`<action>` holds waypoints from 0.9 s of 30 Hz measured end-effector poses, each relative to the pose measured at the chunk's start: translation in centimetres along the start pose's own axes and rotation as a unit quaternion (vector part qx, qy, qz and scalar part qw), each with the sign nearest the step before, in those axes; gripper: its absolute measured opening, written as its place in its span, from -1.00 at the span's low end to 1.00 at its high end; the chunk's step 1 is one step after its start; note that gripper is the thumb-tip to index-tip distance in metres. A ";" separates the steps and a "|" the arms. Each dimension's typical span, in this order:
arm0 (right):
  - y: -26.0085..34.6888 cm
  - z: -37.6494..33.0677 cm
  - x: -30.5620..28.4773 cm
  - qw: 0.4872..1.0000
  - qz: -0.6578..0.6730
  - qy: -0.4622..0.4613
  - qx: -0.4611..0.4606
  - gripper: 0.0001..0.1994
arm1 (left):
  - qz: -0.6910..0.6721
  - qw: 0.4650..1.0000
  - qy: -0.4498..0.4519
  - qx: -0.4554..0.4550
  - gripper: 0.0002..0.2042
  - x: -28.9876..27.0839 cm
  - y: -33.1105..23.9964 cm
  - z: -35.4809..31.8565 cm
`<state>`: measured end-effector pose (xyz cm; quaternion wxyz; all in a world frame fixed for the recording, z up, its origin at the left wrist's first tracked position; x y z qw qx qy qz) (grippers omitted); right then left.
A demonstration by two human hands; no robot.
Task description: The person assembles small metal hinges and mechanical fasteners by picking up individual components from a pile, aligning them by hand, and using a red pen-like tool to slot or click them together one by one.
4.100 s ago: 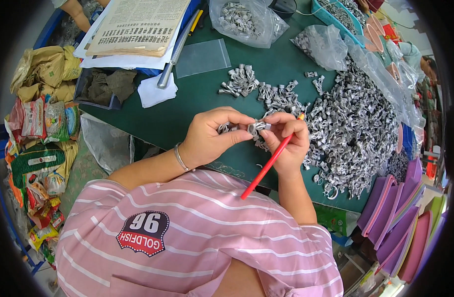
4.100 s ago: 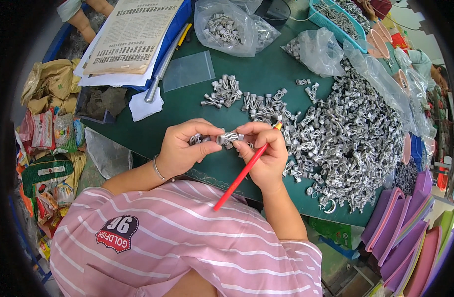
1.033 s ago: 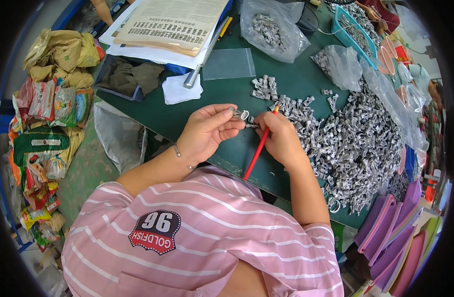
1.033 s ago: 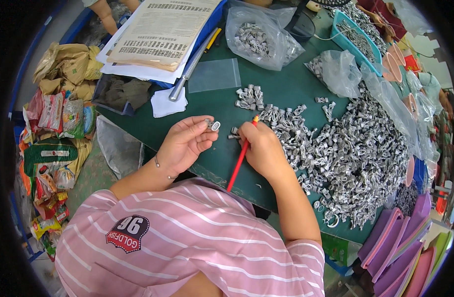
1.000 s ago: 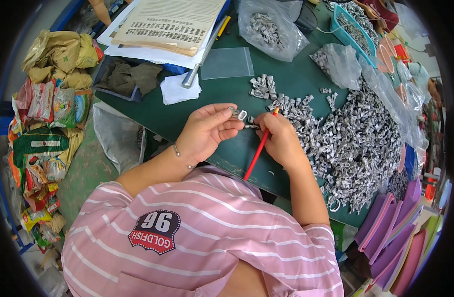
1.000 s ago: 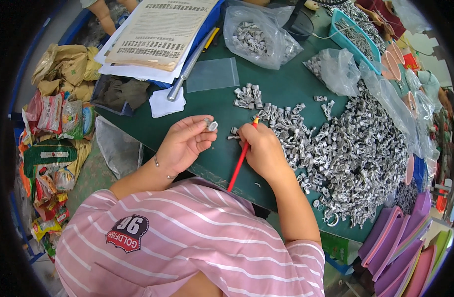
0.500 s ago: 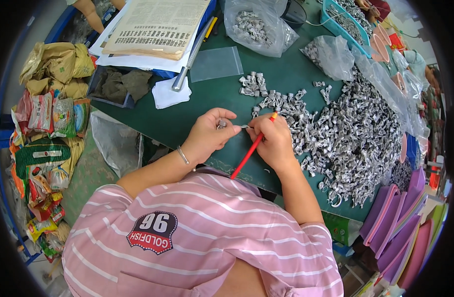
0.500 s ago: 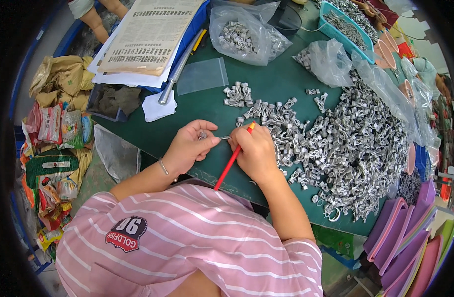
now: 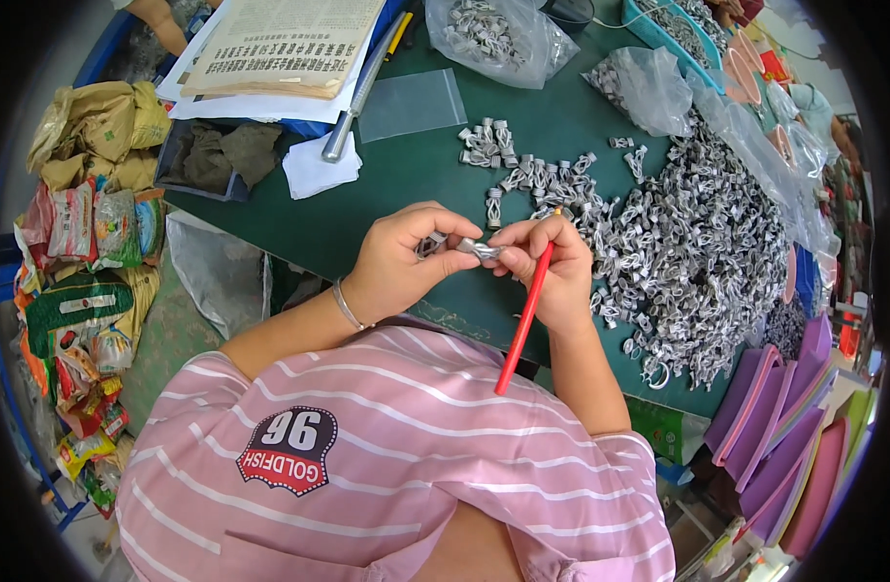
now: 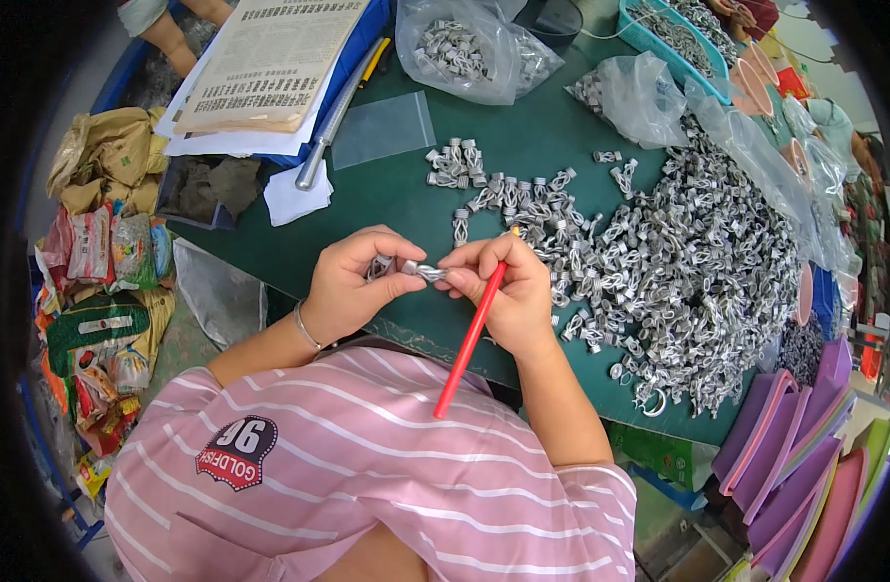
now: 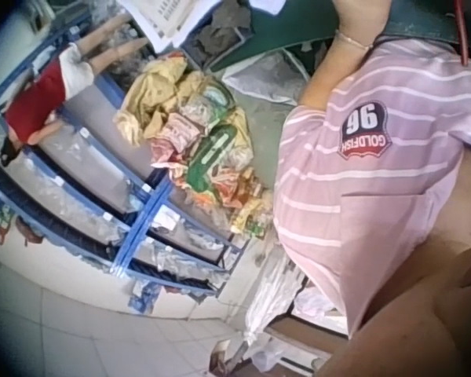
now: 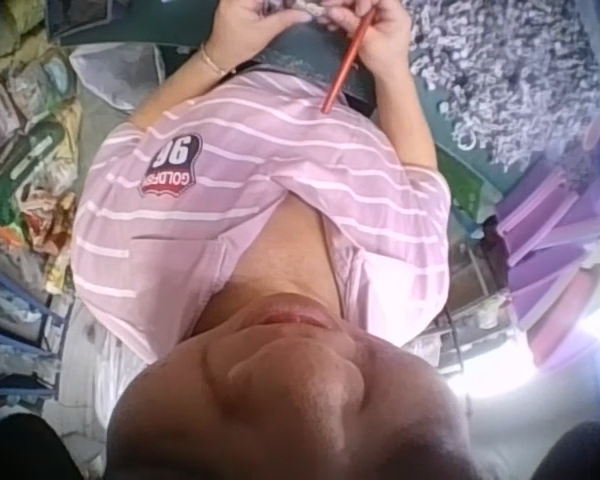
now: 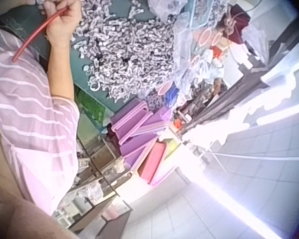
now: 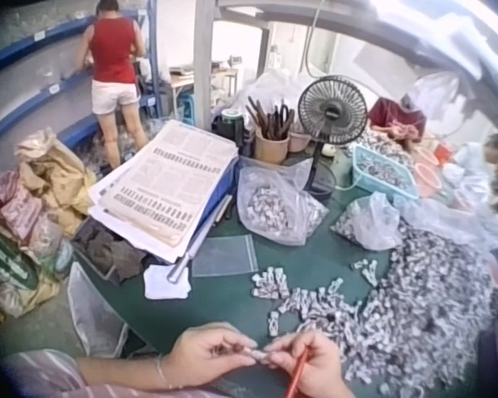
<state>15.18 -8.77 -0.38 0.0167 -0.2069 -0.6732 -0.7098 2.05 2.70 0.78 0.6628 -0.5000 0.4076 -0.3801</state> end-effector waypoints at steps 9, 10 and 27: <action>0.5 -0.9 1.2 0.962 -0.158 -0.047 -0.216 -0.64 | -0.122 0.990 -0.024 -0.063 -0.79 0.4 0.6 -0.4; 0.8 -1.0 1.4 0.953 -0.179 -0.052 -0.239 -0.62 | -0.123 0.990 -0.023 -0.063 -0.79 0.5 0.6 -0.5; 1.4 2.7 0.4 0.743 -0.661 -0.023 -0.105 -0.71 | -0.500 0.832 -0.111 -0.212 -0.89 0.0 3.3 -0.7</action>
Point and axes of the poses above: each hand's wrist, its own z-axis towards the middle knuckle, its own x-axis out of the palm, y = z × x, the point moved 3 cm from there along z, towards the middle knuckle, and after that the axes turned 10 degrees about y, right-handed, at the moved point
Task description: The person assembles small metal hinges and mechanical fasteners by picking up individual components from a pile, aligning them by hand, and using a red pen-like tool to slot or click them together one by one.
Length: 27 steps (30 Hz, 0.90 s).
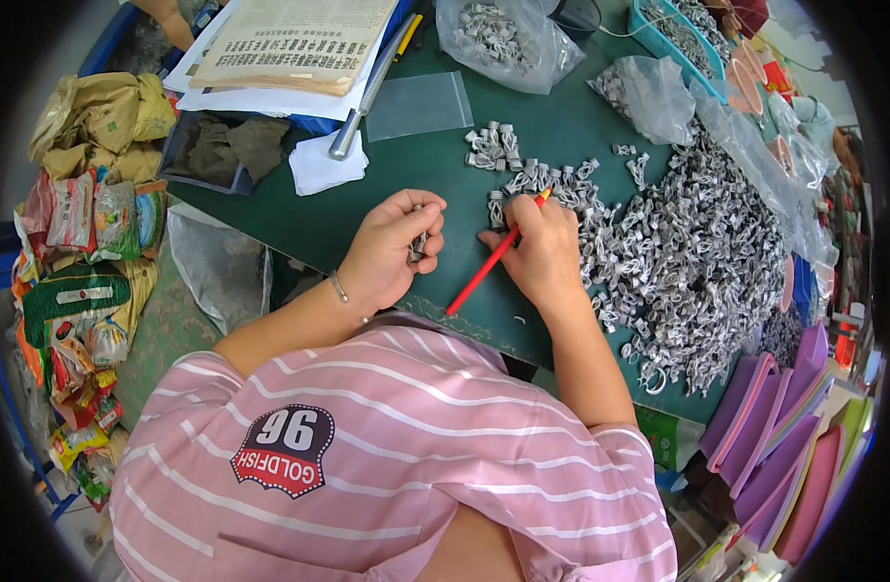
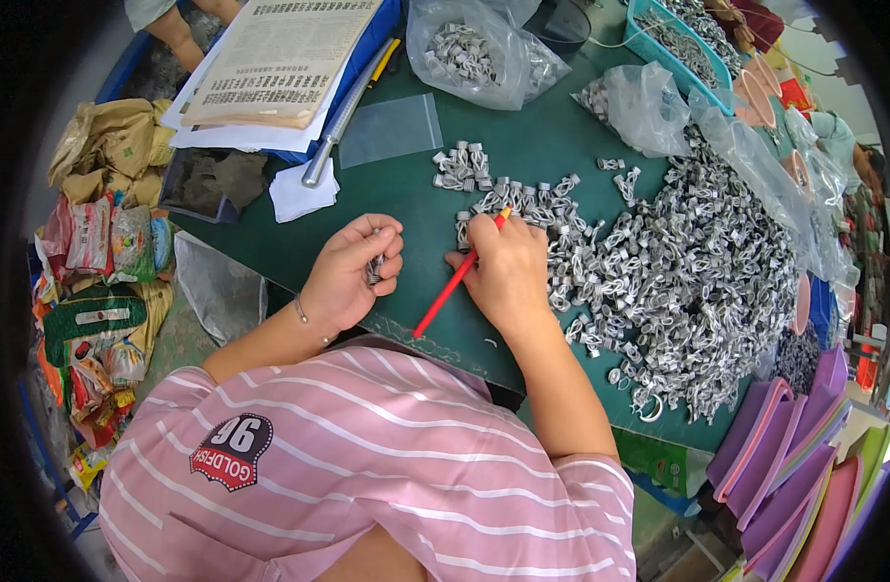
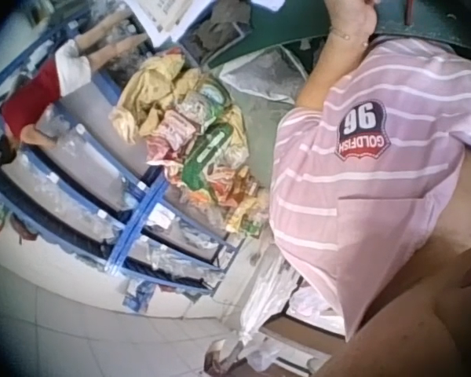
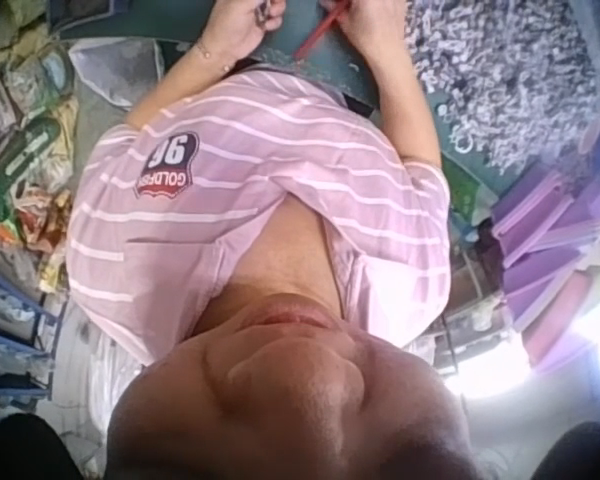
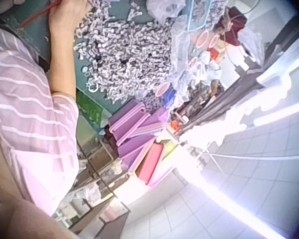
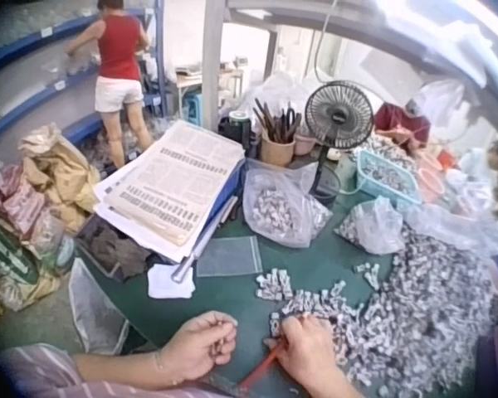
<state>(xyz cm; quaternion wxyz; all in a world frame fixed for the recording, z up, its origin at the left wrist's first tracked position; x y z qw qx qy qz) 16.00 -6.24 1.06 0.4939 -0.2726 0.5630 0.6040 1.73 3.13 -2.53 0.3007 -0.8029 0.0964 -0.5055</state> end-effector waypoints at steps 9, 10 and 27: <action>-0.3 -1.5 0.8 0.812 0.573 -0.027 0.106 -0.76 | 0.186 0.982 0.029 0.000 -0.79 1.5 0.0 -0.2; 0.1 -1.7 0.7 0.791 0.604 -0.013 0.099 -0.76 | 0.188 0.982 0.031 0.013 -0.79 1.6 0.0 -0.3; -1.6 0.0 -1.4 0.841 0.541 -0.010 -0.016 -0.76 | 0.019 0.996 0.085 0.015 -0.81 1.6 -0.4 -1.2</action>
Point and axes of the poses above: each hand's wrist, its own z-axis towards the middle knuckle, its own x-axis out of the palm, y = z × x, the point moved 3 cm from there along z, towards the middle knuckle, and after that the axes turned 10 degrees about y, right-handed, at the moved point
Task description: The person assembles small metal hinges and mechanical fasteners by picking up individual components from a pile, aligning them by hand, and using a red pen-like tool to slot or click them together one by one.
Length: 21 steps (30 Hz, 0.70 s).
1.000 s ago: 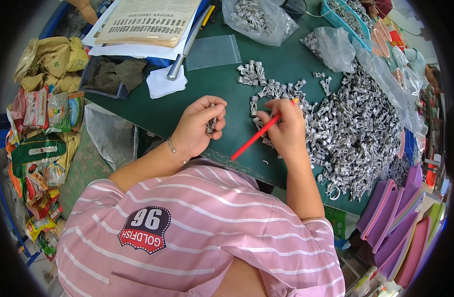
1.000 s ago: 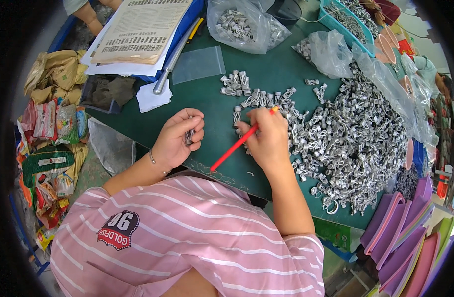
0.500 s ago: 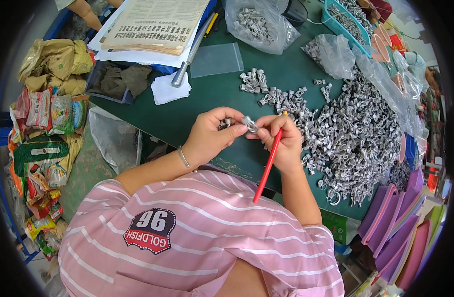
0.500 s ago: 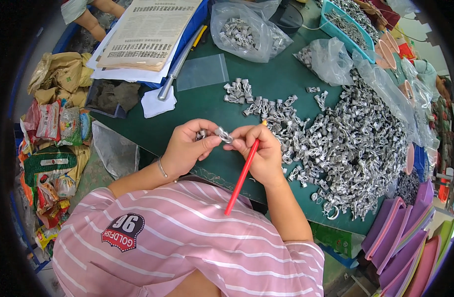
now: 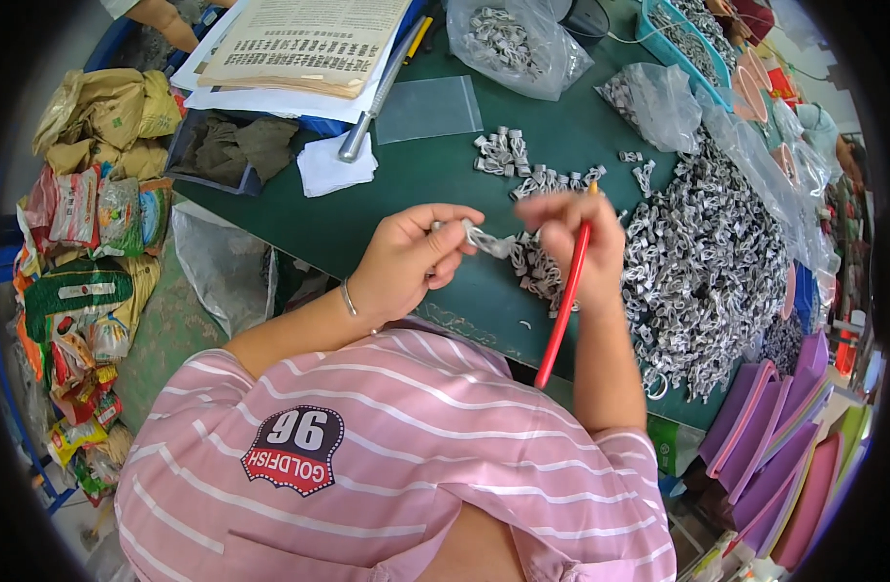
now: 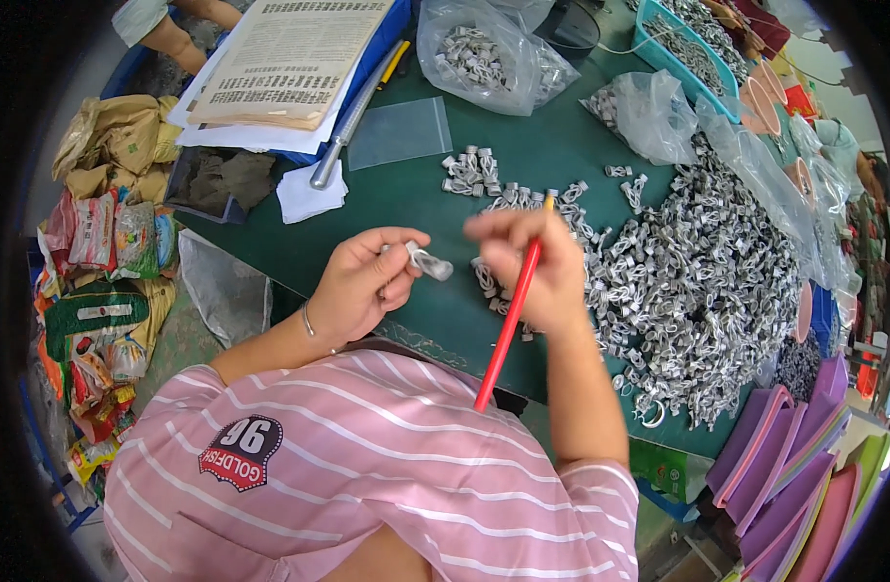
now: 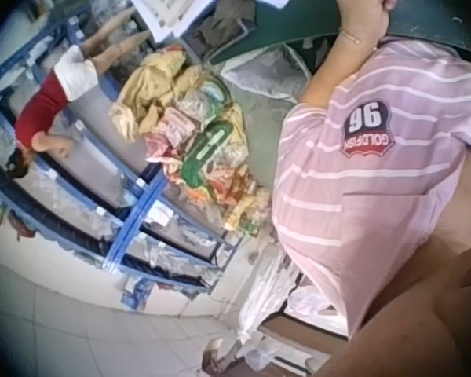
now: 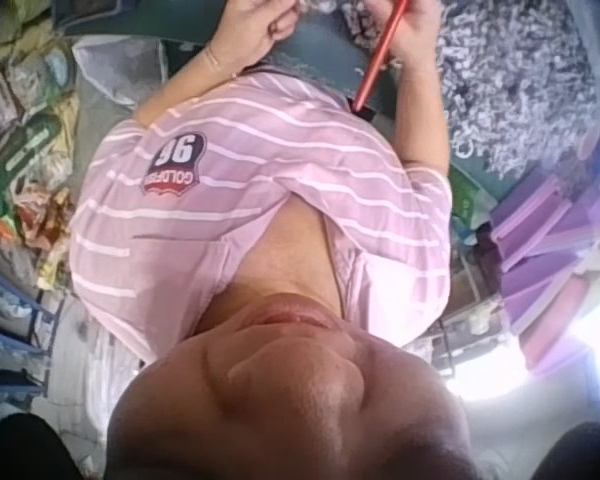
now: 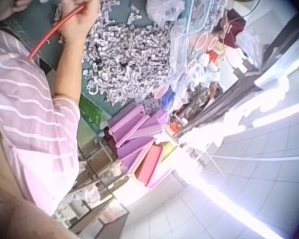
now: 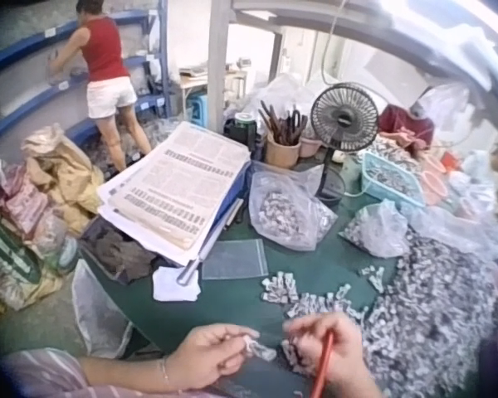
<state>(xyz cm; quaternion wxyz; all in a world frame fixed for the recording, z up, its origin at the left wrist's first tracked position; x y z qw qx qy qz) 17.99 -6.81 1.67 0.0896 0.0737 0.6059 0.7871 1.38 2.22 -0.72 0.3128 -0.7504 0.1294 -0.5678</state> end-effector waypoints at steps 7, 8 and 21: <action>-4.1 6.6 -1.8 0.947 -0.258 0.177 0.077 -0.88 | -0.091 0.996 0.010 -0.017 -0.76 -0.4 -0.3 -0.3; -3.9 6.3 -1.3 0.942 -0.235 0.218 0.102 -0.89 | -0.102 0.995 0.008 -0.018 -0.76 -0.6 -0.2 -0.5; 0.2 -1.2 -1.5 0.984 -0.128 0.005 0.123 -0.84 | -0.138 0.989 -0.044 -0.009 -0.88 -3.0 0.0 -0.1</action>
Point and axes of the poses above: each hand's wrist, its own z-axis towards the middle knuckle, its own x-axis out of the palm, y = z × x, the point moved 3 cm from there along z, towards the middle knuckle, and after that the axes turned 10 degrees about y, right-handed, at the moved point
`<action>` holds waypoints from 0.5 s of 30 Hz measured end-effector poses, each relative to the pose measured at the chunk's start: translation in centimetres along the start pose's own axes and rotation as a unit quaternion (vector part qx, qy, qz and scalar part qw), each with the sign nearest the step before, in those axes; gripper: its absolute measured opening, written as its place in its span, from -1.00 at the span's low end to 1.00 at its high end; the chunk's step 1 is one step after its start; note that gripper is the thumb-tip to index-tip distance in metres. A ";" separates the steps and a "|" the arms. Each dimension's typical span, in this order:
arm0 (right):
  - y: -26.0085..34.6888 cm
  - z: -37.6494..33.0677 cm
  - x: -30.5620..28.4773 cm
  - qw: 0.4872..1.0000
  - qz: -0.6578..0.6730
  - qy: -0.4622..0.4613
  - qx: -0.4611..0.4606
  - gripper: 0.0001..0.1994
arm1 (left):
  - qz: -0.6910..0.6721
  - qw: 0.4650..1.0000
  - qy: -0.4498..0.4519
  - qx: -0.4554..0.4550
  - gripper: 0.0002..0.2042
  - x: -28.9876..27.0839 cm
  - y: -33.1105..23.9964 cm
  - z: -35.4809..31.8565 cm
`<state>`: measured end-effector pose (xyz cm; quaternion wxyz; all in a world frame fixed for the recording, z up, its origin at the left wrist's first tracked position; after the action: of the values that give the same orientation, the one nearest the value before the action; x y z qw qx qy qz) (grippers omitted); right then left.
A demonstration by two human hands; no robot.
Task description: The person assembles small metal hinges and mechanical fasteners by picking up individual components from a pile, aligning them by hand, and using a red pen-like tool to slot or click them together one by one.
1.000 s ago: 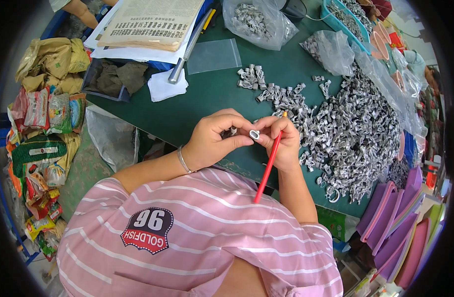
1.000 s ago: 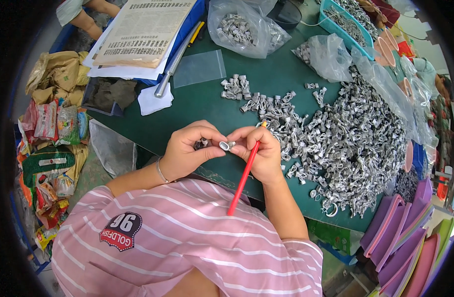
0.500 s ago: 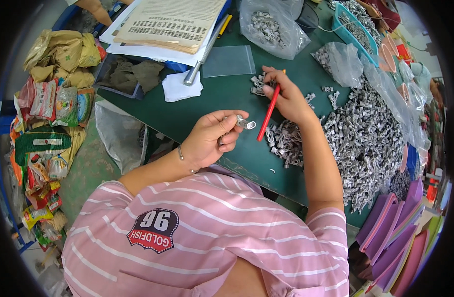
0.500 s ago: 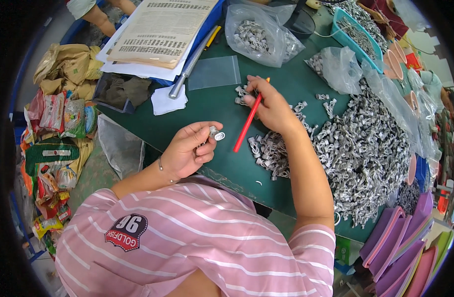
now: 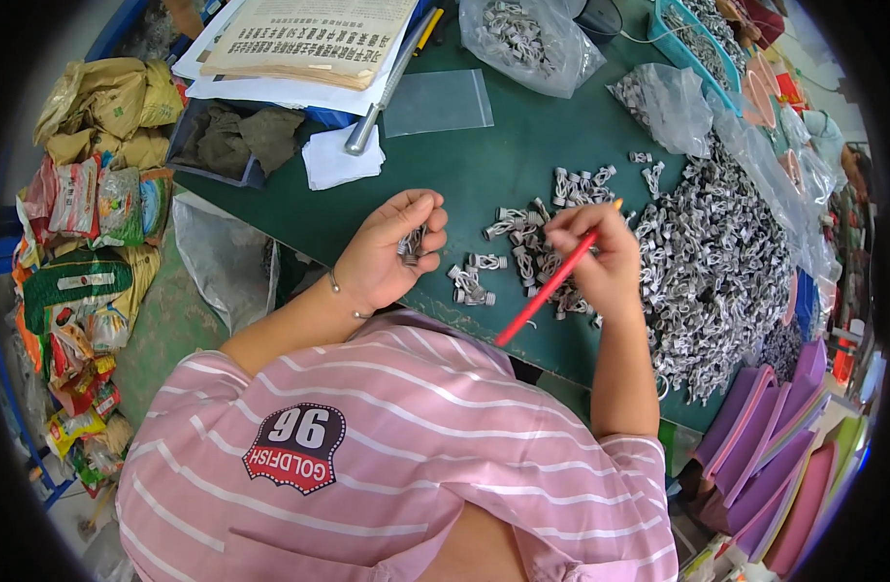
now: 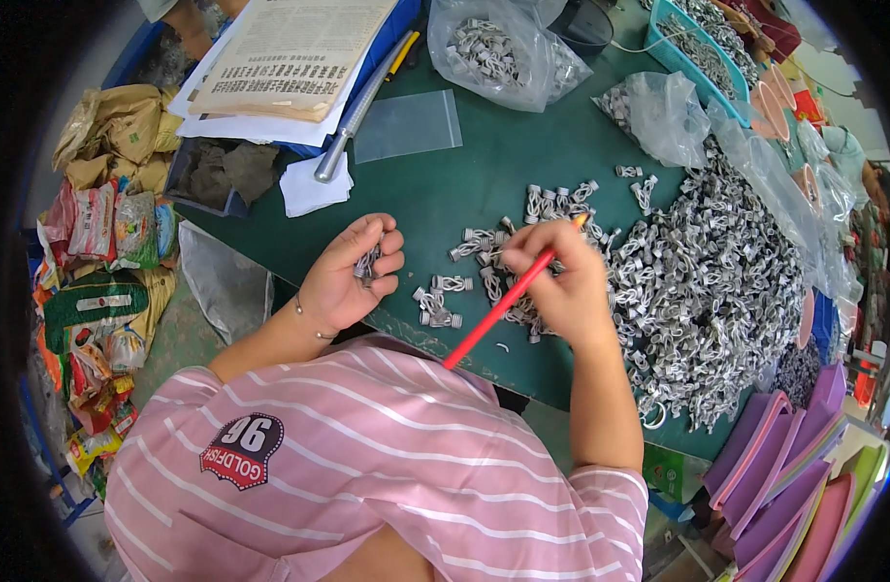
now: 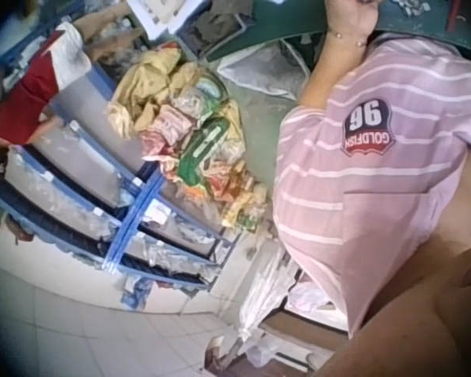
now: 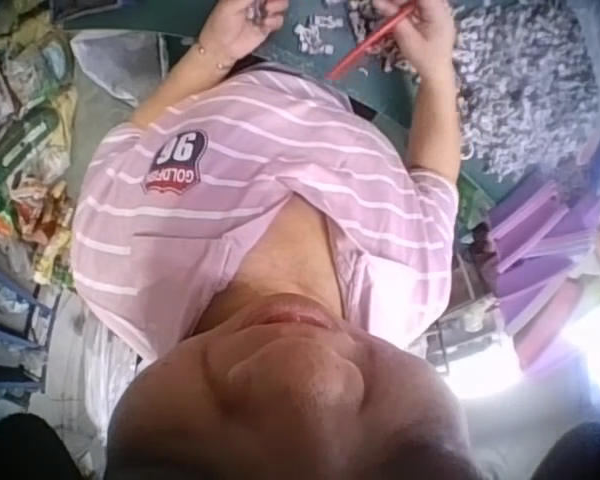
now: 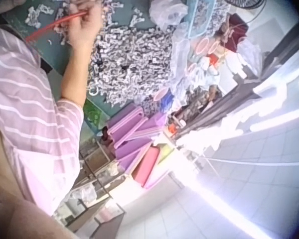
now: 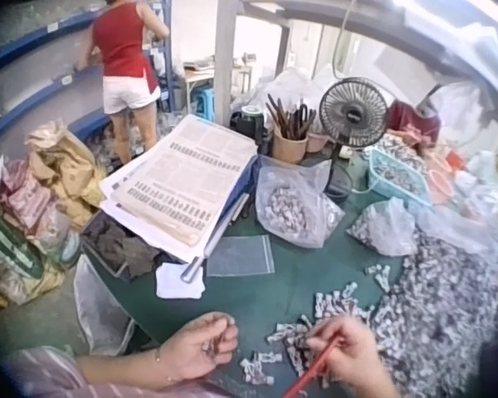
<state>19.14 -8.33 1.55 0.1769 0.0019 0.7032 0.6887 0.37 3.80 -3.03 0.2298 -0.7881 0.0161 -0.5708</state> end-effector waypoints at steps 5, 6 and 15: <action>0.3 1.1 2.9 0.935 -0.318 0.020 -0.155 -0.76 | 0.073 0.997 0.020 -0.008 -0.90 0.3 0.3 0.2; 0.2 1.4 3.0 0.931 -0.336 0.004 -0.141 -0.76 | 0.101 0.995 0.016 -0.016 -0.91 0.6 0.3 0.3; 0.7 0.6 3.7 0.970 -0.177 -0.063 -0.156 -0.73 | 0.353 0.932 -0.061 -0.049 -0.75 2.5 1.0 0.0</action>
<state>15.66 -6.85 1.29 0.3381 -0.1073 0.5639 0.7458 1.46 2.22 -1.21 0.3778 -0.7754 0.3071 -0.4022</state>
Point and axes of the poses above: each hand's wrist, its own z-axis towards the middle knuckle, its own x-axis out of the palm, y = z × x, the point moved 3 cm from there along z, towards the middle knuckle, and after that the axes turned 10 degrees about y, right-handed, at the moved point
